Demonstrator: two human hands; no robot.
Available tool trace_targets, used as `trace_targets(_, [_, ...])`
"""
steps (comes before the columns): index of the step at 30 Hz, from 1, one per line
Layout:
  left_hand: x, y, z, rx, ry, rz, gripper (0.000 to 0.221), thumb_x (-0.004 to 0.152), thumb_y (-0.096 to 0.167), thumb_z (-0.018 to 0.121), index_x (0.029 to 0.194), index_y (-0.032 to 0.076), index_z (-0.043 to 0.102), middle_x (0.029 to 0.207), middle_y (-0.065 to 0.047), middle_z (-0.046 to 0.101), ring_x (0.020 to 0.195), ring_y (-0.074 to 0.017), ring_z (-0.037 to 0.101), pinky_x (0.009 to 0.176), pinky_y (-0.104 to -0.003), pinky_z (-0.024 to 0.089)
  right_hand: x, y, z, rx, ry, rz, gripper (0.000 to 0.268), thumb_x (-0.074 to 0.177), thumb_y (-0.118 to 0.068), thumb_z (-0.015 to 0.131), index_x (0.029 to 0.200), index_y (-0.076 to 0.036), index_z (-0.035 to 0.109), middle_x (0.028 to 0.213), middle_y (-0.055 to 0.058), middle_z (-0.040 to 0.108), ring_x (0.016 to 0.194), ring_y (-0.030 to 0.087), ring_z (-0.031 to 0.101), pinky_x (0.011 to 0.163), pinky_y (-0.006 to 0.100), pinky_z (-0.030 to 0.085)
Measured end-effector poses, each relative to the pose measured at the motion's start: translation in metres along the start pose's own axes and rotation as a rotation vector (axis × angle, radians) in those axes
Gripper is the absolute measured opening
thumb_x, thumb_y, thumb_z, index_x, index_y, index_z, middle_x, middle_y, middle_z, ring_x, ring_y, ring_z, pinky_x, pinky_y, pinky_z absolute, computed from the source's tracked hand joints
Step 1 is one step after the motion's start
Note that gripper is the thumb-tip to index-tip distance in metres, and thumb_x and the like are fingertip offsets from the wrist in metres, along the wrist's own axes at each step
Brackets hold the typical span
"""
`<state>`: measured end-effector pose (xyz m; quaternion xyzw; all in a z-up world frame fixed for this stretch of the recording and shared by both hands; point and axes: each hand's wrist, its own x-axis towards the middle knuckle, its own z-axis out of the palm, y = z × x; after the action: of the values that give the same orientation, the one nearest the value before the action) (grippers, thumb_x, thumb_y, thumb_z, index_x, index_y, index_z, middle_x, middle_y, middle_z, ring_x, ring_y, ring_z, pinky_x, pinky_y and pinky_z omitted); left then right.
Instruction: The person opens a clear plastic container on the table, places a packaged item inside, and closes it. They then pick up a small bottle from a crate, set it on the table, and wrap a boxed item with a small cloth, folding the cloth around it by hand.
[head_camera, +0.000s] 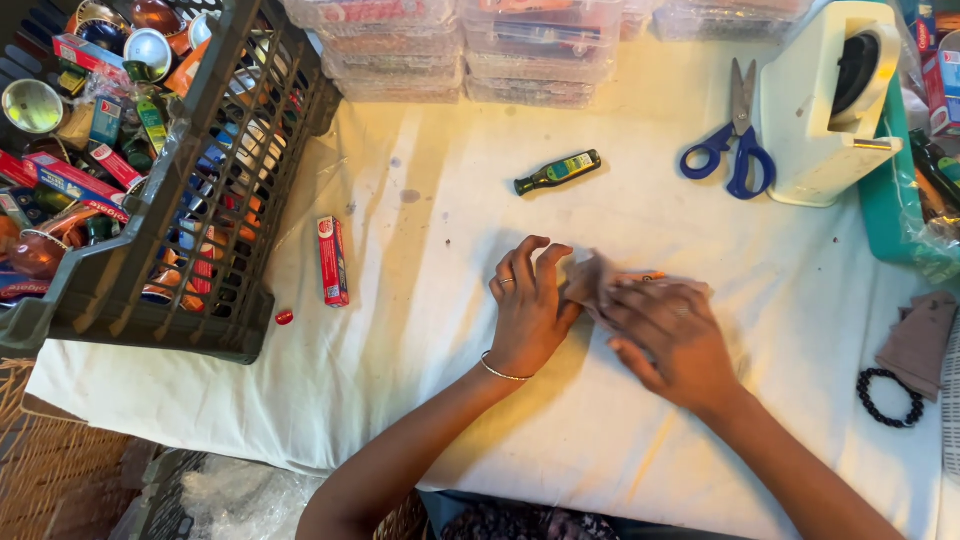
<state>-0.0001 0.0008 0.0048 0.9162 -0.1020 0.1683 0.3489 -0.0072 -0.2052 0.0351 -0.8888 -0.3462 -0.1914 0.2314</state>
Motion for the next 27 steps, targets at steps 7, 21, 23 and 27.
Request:
trace_targets(7, [0.000, -0.001, 0.003, 0.021, 0.017, -0.001, 0.075, 0.078, 0.020, 0.086, 0.140, 0.015, 0.044, 0.144, -0.013, 0.042, 0.128, -0.0367, 0.039, 0.100, -0.053, 0.030, 0.000, 0.005, 0.015, -0.266, -0.174, 0.073, 0.063, 0.091, -0.047, 0.058, 0.141, -0.008, 0.058, 0.148, 0.011, 0.055, 0.146, 0.029, 0.041, 0.113, 0.054, 0.028])
trace_targets(21, [0.000, 0.000, 0.003, 0.048, 0.005, 0.002, 0.076, 0.075, 0.020, 0.086, 0.139, 0.017, 0.045, 0.143, -0.013, 0.042, 0.130, -0.0370, 0.039, 0.101, -0.054, 0.031, -0.002, 0.001, 0.023, -0.112, -0.195, 0.069, 0.073, 0.092, -0.051, 0.056, 0.144, -0.001, 0.050, 0.152, 0.019, 0.048, 0.143, 0.033, 0.042, 0.113, 0.055, 0.029])
trace_targets(23, [-0.001, -0.001, 0.003, 0.053, 0.012, 0.006, 0.076, 0.075, 0.019, 0.085, 0.140, 0.016, 0.045, 0.143, -0.013, 0.042, 0.130, -0.0373, 0.039, 0.101, -0.054, 0.031, 0.000, 0.002, 0.018, -0.107, -0.189, 0.057, 0.073, 0.092, -0.052, 0.056, 0.145, -0.001, 0.050, 0.151, 0.019, 0.048, 0.142, 0.034, 0.042, 0.113, 0.054, 0.030])
trace_targets(27, [-0.001, -0.002, 0.002, 0.046, 0.016, 0.016, 0.073, 0.079, 0.021, 0.085, 0.140, 0.015, 0.045, 0.144, -0.013, 0.042, 0.130, -0.0371, 0.039, 0.101, -0.053, 0.031, -0.005, 0.008, 0.015, -0.273, -0.178, 0.197, 0.068, 0.093, -0.050, 0.056, 0.142, -0.003, 0.053, 0.148, 0.016, 0.053, 0.142, 0.030, 0.046, 0.115, 0.053, 0.030])
